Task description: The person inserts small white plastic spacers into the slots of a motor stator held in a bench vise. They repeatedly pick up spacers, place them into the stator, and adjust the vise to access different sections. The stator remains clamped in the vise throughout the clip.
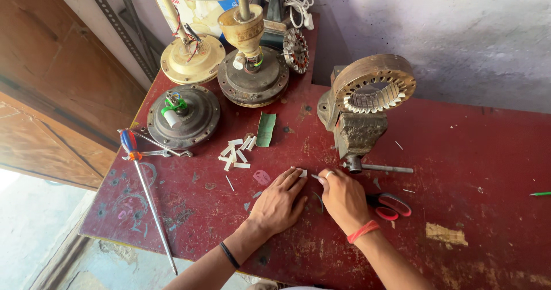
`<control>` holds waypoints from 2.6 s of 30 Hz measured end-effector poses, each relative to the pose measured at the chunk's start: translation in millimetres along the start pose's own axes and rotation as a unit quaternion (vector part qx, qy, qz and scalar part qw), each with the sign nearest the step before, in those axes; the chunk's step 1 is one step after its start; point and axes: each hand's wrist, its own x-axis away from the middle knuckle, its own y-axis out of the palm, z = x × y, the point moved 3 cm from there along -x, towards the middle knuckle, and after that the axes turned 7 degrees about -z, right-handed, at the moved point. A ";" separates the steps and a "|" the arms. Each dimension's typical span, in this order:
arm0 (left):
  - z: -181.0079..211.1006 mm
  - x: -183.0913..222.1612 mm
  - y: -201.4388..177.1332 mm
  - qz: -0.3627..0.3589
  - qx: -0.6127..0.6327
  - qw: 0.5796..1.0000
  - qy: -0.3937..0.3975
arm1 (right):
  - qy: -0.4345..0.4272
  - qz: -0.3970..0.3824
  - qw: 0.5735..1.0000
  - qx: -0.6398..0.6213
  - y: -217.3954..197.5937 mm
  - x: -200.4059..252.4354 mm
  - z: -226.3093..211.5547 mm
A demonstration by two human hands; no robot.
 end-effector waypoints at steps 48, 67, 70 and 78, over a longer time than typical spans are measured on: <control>9.9 -7.1 -0.3 0.061 0.075 0.995 -0.031 | -0.057 0.108 0.992 -0.033 12.0 -11.9 -7.0; 8.2 -5.4 3.1 0.051 0.062 0.996 -0.036 | 0.009 0.044 0.999 -0.001 15.1 -10.8 -15.7; 7.5 -9.5 3.7 0.033 0.052 0.997 -0.046 | -0.011 0.048 0.999 -0.020 12.8 -16.8 -16.9; 6.5 -12.2 5.9 0.009 0.041 0.998 -0.046 | 0.014 0.038 0.999 -0.014 16.6 -27.2 -14.5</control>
